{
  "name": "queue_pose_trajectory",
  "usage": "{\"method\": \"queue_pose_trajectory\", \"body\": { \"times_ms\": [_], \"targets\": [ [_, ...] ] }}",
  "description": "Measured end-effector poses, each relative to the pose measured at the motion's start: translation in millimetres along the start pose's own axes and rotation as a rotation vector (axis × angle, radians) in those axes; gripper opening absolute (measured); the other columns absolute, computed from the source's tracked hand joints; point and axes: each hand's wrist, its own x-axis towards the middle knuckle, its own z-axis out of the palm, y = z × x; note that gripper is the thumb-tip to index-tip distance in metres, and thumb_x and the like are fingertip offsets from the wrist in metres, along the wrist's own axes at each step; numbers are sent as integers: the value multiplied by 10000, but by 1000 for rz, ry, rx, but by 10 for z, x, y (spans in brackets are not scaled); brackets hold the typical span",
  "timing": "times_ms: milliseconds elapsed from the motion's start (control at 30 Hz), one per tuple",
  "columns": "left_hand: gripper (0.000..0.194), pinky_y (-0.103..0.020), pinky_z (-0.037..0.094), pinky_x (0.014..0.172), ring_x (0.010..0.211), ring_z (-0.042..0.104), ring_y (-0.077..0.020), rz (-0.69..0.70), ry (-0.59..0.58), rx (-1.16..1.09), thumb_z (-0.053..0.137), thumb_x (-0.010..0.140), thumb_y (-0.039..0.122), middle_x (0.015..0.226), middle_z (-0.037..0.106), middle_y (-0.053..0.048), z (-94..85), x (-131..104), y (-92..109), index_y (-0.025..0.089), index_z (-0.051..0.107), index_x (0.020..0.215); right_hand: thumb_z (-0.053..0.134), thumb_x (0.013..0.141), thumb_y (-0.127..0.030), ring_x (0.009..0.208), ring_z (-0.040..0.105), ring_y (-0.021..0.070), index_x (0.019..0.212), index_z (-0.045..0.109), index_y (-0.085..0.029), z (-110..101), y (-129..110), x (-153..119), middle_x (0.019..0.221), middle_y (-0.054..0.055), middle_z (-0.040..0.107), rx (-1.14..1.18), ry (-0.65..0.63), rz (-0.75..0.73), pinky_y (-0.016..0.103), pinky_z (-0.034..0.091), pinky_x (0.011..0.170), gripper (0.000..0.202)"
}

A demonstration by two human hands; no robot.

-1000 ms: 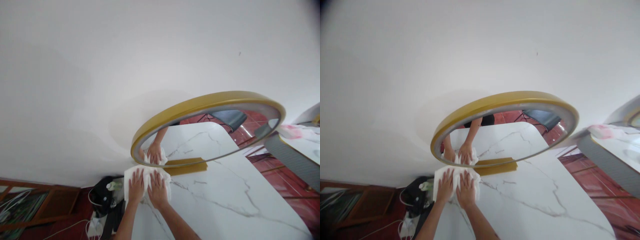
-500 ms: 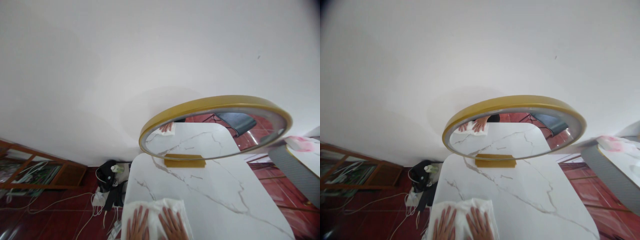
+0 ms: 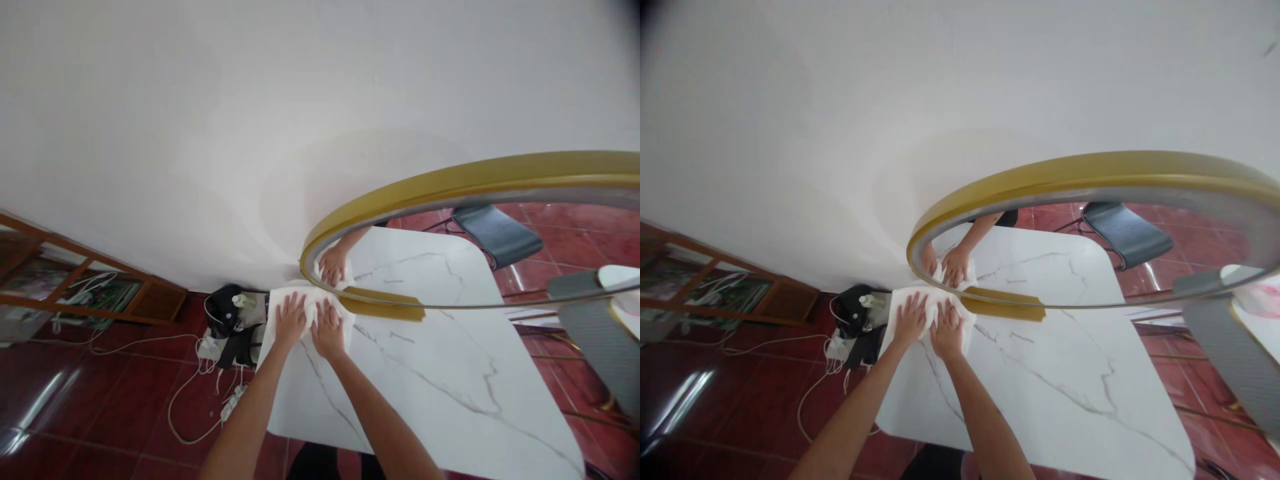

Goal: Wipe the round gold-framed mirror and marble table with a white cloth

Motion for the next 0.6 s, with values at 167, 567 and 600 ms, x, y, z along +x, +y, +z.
{"method": "queue_pose_trajectory", "body": {
  "times_ms": [167,567,600],
  "targets": [
    [560,-550,205,1092,1406,157,-268,12,5,-22,379,900,266,1529,180,18,-69,30,12,342,233,1436,225,948,-428,1378,198,275,1459,77,-276,-38,36,1,1533,29,48,-25,-2,-15,507,207,1052,554],
    [612,-474,137,1137,1405,177,-225,67,15,14,377,875,186,1505,262,35,112,-1957,41,337,206,1443,342,924,-400,1394,154,260,1460,155,-274,-248,431,-1782,1511,30,199,-36,-5,-379,493,50,1114,581],
    [613,-469,138,1138,1405,179,-222,80,-7,16,378,874,194,1504,263,41,132,-2102,59,340,203,1443,352,920,-390,1393,159,259,1459,164,-272,-281,495,-1892,1509,29,207,-34,-13,-407,494,41,1115,582]
  ]
}}
